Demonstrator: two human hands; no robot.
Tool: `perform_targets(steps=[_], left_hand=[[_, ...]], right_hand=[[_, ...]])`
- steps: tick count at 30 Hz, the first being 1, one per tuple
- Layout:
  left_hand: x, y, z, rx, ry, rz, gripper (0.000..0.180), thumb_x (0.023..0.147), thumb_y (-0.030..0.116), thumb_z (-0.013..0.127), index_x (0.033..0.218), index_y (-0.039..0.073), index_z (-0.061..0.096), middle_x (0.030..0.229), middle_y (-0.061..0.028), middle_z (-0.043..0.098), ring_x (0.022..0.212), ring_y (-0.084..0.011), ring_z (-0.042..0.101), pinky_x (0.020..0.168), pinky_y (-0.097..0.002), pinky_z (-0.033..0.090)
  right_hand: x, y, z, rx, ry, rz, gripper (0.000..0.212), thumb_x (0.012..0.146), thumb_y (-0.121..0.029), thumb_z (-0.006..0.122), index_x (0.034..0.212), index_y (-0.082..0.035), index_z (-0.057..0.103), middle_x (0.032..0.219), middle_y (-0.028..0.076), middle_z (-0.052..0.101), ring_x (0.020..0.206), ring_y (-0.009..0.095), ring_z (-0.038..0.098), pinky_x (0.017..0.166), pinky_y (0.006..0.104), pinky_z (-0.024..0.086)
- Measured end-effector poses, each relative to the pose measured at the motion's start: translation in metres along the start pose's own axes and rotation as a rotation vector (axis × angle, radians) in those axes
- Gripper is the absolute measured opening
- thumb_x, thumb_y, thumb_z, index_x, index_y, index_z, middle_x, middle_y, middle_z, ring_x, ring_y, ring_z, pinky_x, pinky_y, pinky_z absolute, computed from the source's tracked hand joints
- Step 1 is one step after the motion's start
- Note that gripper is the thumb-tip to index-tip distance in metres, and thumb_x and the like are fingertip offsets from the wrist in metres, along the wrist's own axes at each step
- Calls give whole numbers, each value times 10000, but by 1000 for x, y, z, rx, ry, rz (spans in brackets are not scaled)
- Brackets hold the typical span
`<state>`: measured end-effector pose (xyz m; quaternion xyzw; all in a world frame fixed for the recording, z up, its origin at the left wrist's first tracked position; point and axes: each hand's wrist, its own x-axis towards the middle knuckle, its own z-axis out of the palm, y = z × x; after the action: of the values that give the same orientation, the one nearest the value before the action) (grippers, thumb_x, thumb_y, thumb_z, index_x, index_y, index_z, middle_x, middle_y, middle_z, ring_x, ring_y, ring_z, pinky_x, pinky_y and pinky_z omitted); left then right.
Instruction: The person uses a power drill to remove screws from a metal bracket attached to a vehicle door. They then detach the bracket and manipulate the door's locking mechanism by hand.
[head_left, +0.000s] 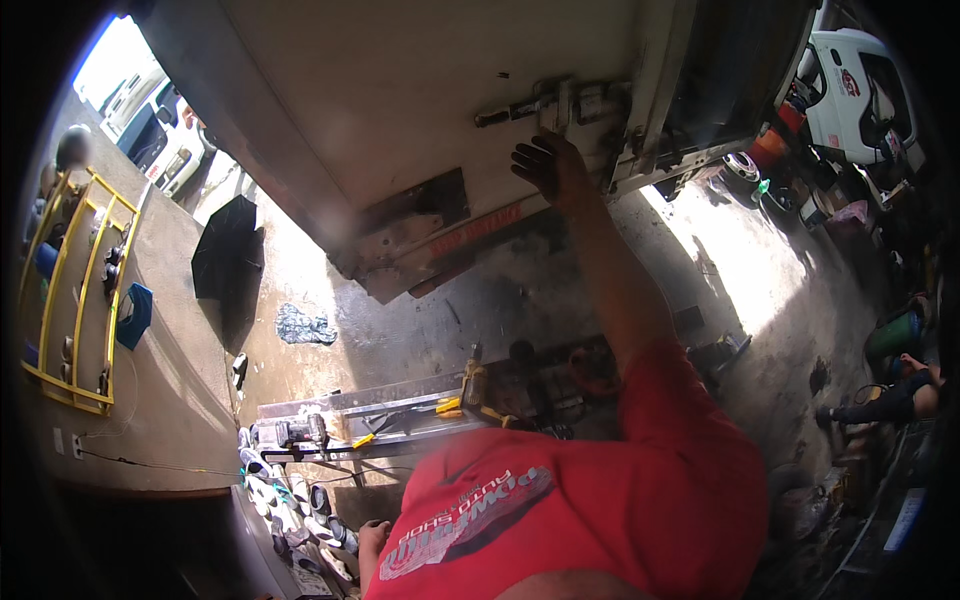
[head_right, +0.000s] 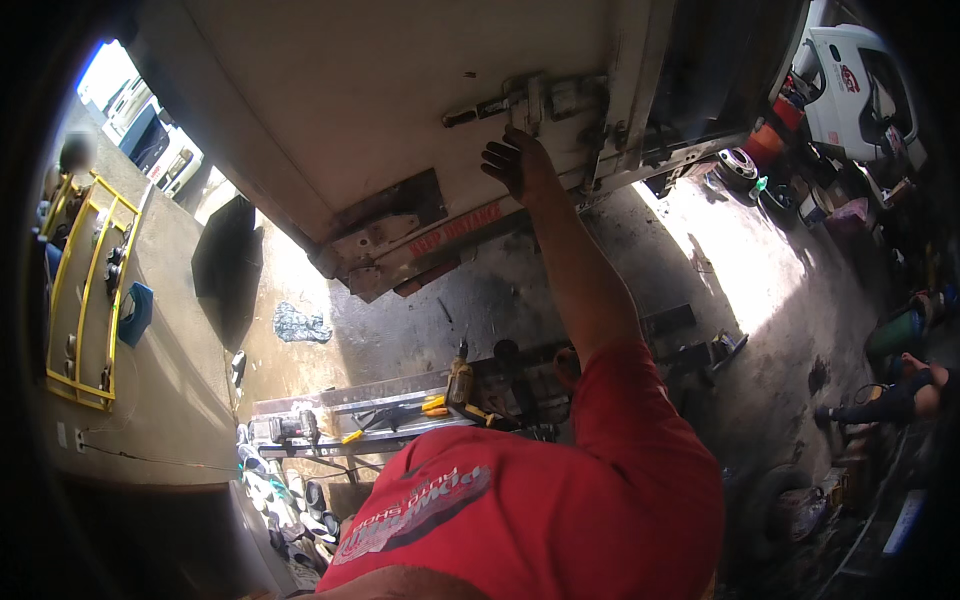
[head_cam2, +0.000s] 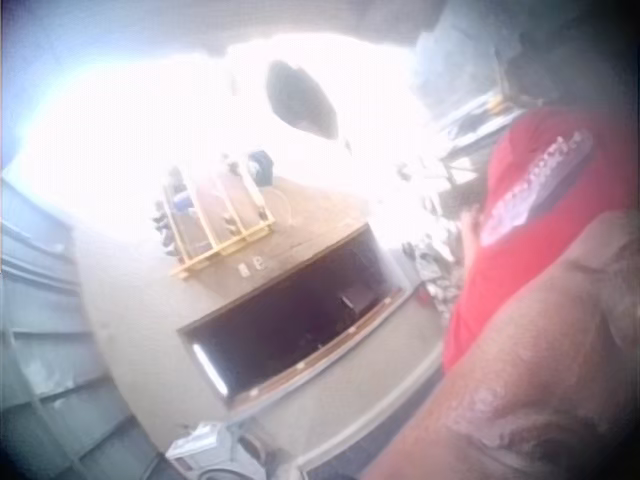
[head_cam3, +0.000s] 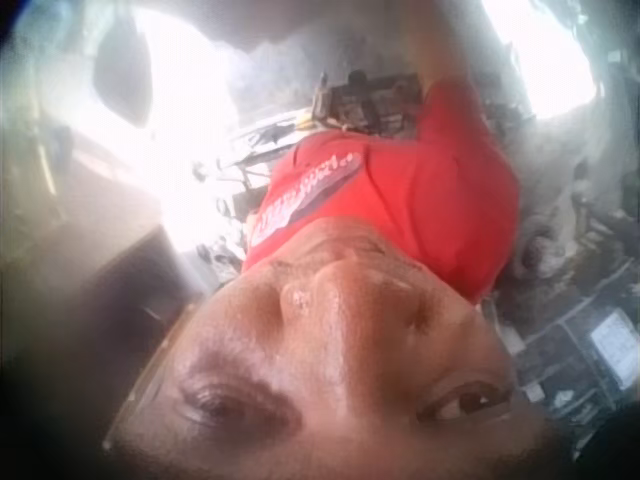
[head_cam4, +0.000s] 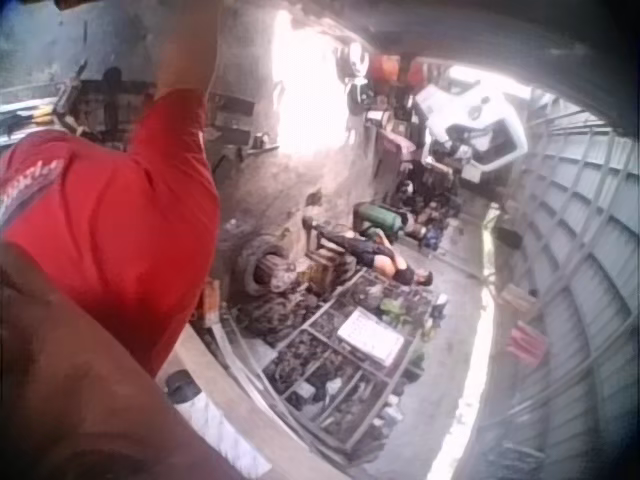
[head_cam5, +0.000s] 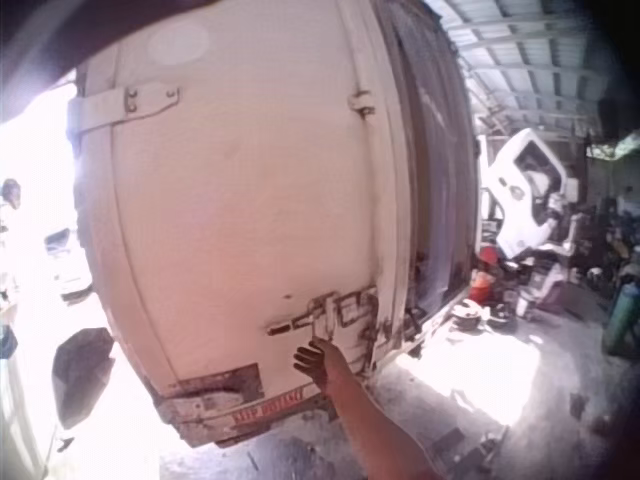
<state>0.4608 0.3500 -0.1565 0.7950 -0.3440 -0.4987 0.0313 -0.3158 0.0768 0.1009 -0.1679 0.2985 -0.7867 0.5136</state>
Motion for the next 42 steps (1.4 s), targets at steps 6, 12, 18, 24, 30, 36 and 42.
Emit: perform_targets(steps=[6, 12, 18, 24, 30, 36, 42], left_hand=[[54, -57, -1, 86, 44, 120, 481, 848, 198, 808, 1228, -59, 665, 942, -176, 758, 767, -217, 723, 684, -335, 574], [-5, -8, 16, -51, -44, 12, 460, 860, 204, 803, 1227, -38, 671, 884, -150, 745, 679, -198, 677, 604, -333, 546], [-8, -81, -7, 305, 60, -162, 555, 838, 432, 776, 1224, 39, 713, 1067, -166, 753, 880, -281, 728, 787, -400, 582], [-25, 76, -1, 538, 91, 303, 586, 830, 380, 772, 1300, 45, 672, 1257, -223, 684, 1182, -357, 654, 1020, -422, 518], [-95, 377, 13, 617, 183, 1080, 519, 912, 272, 701, 1375, 67, 592, 1194, -222, 688, 1096, -367, 676, 957, -440, 536], [-202, 597, 96, 769, 311, 1835, 508, 910, 220, 667, 1377, 44, 569, 1358, -195, 600, 1288, -361, 552, 1065, -469, 473], [-248, 716, 210, 894, 671, 1918, 392, 885, 164, 633, 1255, 35, 623, 1225, -119, 604, 1196, -259, 567, 886, -410, 511]], right_hand=[[55, 26, 102, 172, 22, -83, 272, 1026, -270, 565, 1169, -38, 560, 1041, 183, 654, 962, 336, 669, 908, 538, 550], [73, 13, 79, 28, 47, -193, 163, 1010, -73, 475, 1019, 23, 607, 929, 172, 625, 868, 317, 657, 846, 497, 621], [21, -12, 89, -926, 147, 65, 401, 939, -323, 696, 1184, -15, 623, 1084, 171, 636, 952, 320, 684, 825, 417, 601], [14, -68, 60, -2139, 269, -1126, 770, 818, -317, 782, 1445, -2, 466, 1404, 227, 518, 1340, 363, 487, 1109, 506, 407], [45, -79, 38, -2471, 210, -1340, 479, 863, -302, 705, 1222, -20, 559, 1194, 189, 581, 1170, 365, 577, 929, 496, 524], [24, -89, 57, -2329, 250, -1257, 345, 867, -355, 715, 996, -68, 575, 1040, 135, 590, 952, 329, 625, 806, 472, 541], [23, -73, 52, -2192, 280, -1292, 402, 834, -363, 753, 1050, -62, 597, 1065, 147, 591, 1022, 339, 627, 841, 479, 547]])
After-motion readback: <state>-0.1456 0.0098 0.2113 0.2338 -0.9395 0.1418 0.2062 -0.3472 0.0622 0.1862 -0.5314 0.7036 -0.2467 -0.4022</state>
